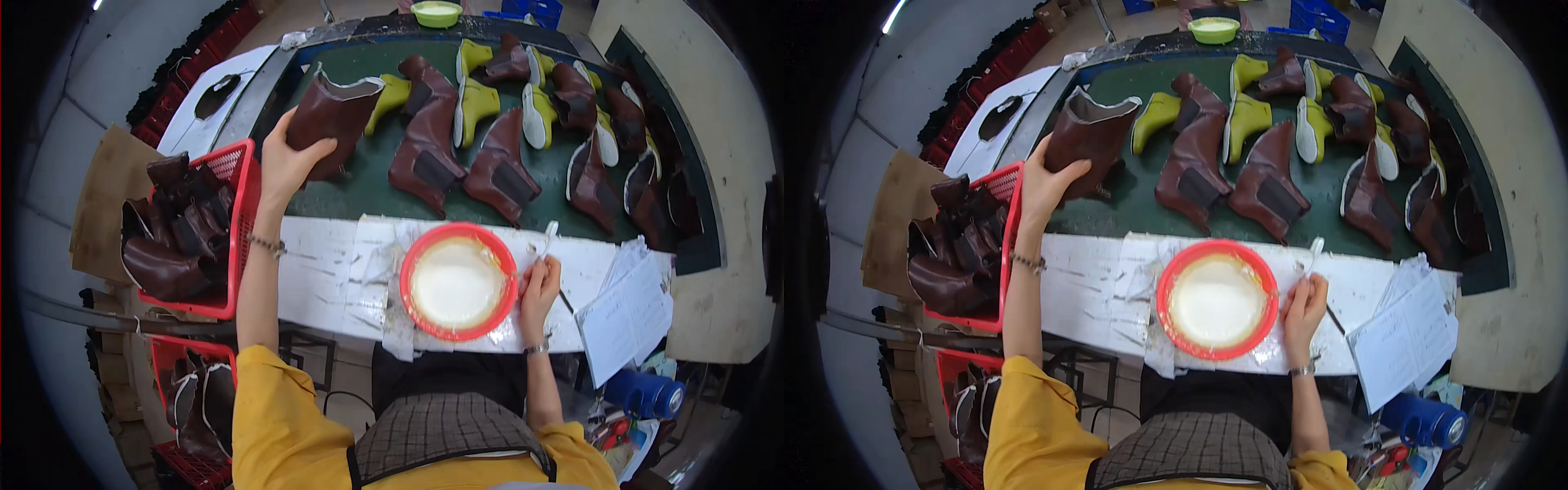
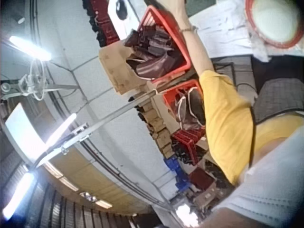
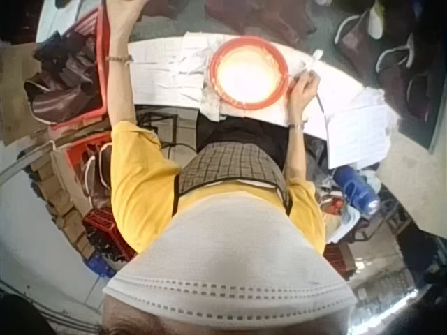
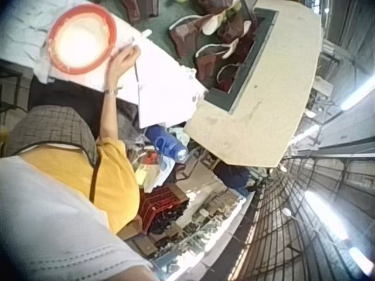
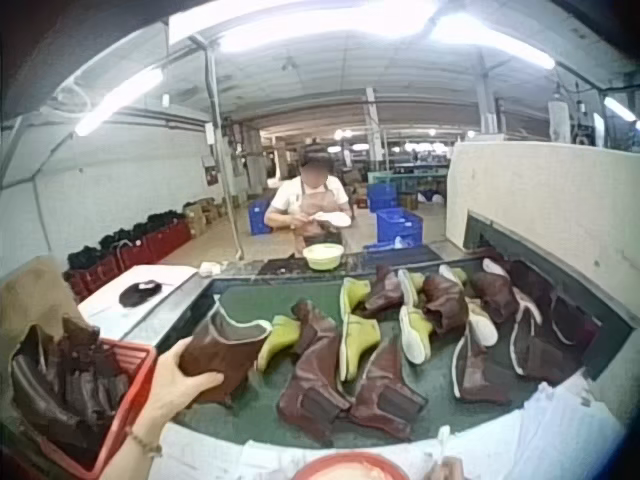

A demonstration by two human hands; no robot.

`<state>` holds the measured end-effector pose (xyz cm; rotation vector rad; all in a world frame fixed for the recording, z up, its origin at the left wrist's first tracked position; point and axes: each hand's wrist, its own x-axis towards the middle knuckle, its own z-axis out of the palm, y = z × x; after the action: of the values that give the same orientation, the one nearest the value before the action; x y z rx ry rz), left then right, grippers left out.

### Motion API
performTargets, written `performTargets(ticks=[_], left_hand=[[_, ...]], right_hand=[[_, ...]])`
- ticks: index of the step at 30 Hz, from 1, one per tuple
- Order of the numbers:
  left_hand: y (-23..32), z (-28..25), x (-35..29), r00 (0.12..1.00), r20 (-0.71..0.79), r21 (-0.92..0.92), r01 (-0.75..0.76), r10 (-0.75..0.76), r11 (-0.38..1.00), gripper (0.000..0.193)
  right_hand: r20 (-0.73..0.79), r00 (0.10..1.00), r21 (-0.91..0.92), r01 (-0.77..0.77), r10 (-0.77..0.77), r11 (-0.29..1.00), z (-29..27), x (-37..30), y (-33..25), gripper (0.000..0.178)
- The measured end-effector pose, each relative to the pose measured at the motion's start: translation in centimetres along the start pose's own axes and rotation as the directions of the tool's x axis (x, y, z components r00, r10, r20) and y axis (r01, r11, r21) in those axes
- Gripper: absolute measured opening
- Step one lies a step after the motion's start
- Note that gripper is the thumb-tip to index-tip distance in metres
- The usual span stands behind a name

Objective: Applying white adhesive to the edges of brown leather shoe uppers using a small brush.

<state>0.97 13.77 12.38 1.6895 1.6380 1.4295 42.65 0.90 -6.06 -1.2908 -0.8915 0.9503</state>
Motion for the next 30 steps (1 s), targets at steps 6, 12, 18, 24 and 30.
performTargets(ticks=[6, 12, 18, 24, 30], left_hand=[[-7.5, 4.2, 13.8, 0.969, -0.002, 0.616, -0.194, 0.248, 0.764, 0.071], [-14.6, 10.5, 23.4, 0.961, 0.065, 0.752, -0.224, 0.269, 0.620, 0.066], [-19.3, 12.7, 25.6, 0.920, -0.004, 0.928, -0.143, 0.393, 0.343, 0.071], [-18.6, 11.7, 16.5, 0.984, -0.137, 0.863, 0.061, 0.116, 0.502, 0.086], [-19.1, 9.1, 6.6, 0.971, -0.203, 0.806, 0.239, -0.126, 0.541, 0.118]], right_hand=[[-0.052, 0.998, -0.045, -0.050, 0.048, 0.998, 0.3, -0.3, -0.4, 0.014], [-0.093, 0.993, -0.112, -0.089, 0.078, 0.990, 0.5, -0.7, -0.9, 0.014], [-0.065, 0.993, -0.178, -0.112, 0.102, 0.978, 0.8, -0.7, -1.0, 0.014], [-0.080, 0.990, -0.129, -0.130, 0.120, 0.983, 1.1, -0.3, -1.1, 0.014], [-0.057, 0.998, -0.114, -0.018, 0.011, 0.993, 0.8, -0.1, 0.0, 0.014]])
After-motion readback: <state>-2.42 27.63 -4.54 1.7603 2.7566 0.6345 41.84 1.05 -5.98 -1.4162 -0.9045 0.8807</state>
